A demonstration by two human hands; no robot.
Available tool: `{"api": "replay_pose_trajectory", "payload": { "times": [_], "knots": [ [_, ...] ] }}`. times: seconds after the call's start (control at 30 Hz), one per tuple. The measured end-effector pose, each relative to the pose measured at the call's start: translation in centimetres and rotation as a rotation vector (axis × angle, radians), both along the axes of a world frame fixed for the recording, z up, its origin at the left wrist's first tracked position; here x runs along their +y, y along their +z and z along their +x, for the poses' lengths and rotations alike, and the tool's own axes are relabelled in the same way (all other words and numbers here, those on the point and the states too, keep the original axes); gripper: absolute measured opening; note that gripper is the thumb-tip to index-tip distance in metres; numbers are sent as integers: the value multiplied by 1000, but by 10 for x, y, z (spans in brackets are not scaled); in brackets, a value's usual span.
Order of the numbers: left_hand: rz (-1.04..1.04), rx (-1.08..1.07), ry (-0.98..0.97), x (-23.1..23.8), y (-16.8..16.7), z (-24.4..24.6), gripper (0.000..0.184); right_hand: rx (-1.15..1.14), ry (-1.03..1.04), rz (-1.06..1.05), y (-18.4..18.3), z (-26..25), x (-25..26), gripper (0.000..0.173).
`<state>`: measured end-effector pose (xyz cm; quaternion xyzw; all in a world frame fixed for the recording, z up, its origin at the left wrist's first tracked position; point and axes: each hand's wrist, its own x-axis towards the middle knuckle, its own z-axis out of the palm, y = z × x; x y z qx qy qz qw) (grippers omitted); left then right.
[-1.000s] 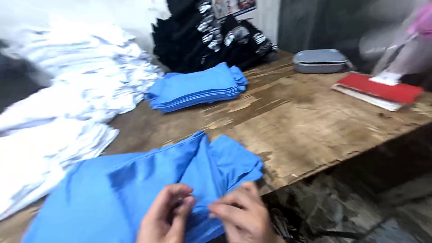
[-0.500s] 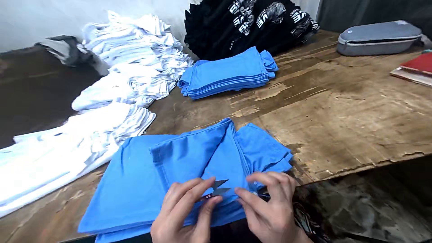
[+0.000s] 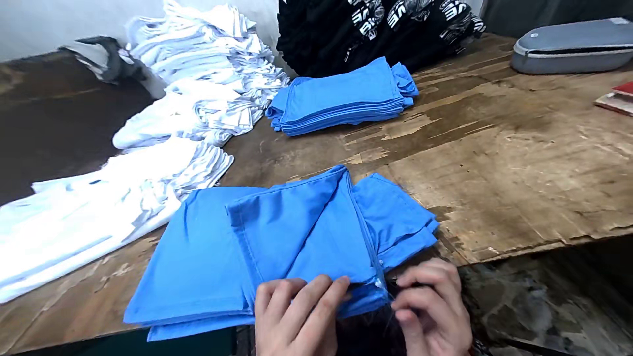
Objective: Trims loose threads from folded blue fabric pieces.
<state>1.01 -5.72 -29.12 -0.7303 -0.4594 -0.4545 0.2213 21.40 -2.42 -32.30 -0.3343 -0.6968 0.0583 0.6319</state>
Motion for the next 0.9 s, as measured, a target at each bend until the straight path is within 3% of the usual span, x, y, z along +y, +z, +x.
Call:
{"api": "replay_pose_trajectory", "payload": {
  "times": [0.1,0.17,0.37,0.53,0.67,0.9],
  "knots": [
    [-61,-58,-29,1,4,-3,21,-56,34,-246,4,1,11,37],
    [-97,-73,-53,0,8,-6,15,-14,64,-297,3,-1,14,23],
    [-243,-10,-47,-7,34,2,23,89,-24,-92,5,0,5,17],
    [-191,120,-73,2,36,12,14,5,-20,10,10,3,-4,18],
    [-166,150,-7,-7,40,8,16,81,10,-56,7,14,-4,26],
    [-88,379,84,-15,31,34,24,116,135,-9,5,12,-6,21]
  ]
}}
